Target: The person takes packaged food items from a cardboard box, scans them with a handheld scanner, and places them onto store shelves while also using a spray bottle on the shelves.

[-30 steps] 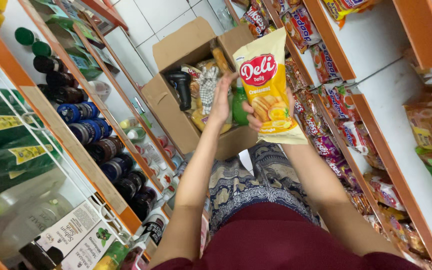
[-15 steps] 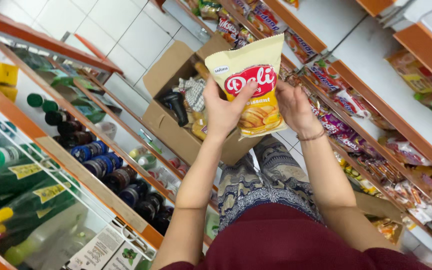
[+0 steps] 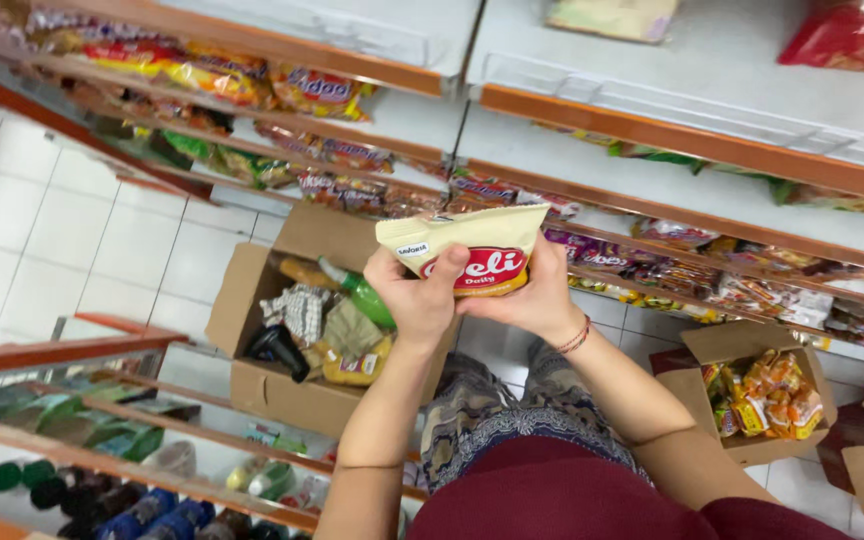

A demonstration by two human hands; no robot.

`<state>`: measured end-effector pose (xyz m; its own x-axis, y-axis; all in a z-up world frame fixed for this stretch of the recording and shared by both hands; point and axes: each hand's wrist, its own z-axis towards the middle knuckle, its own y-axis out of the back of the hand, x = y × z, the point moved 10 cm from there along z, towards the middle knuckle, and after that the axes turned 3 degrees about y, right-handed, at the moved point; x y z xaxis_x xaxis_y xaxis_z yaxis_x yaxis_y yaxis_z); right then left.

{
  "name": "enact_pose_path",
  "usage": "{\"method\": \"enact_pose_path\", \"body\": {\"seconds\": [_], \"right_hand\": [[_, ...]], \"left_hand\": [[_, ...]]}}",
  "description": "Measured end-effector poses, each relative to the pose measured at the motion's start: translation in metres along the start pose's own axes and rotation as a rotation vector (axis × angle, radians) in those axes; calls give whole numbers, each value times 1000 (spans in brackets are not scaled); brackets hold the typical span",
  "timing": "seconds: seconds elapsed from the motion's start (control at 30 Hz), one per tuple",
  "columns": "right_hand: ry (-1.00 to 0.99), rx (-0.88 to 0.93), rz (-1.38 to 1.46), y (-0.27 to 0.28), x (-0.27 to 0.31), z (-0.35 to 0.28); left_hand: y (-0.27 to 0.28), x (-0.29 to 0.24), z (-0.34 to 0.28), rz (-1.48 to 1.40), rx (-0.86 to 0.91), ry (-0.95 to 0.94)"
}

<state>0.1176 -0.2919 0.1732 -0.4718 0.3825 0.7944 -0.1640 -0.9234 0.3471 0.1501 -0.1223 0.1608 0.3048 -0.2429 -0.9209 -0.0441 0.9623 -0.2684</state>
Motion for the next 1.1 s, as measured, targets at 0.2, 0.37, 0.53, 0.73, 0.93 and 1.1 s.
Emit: {"method": "enact_pose_path", "body": {"seconds": [0.2, 0.37, 0.53, 0.73, 0.93, 1.1], "right_hand": [[-75, -80, 2, 71, -20, -16], [-23, -169, -123, 157, -31, -32], [-94, -317, 21, 269, -59, -56], [-127, -480, 215, 396, -75, -82], [-133, -301, 24, 475, -48, -90], [-71, -269, 214, 521, -12, -88]], "left_hand": [[-85, -2, 5, -54, 91, 24], [-178, -3, -5, -131, 230, 14], [-289, 2, -27, -281, 577, 157], [-404, -14, -88, 250, 951, -232], [-475, 12, -111, 23, 900, 154], [-520, -10, -114, -195, 884, 96]]}}
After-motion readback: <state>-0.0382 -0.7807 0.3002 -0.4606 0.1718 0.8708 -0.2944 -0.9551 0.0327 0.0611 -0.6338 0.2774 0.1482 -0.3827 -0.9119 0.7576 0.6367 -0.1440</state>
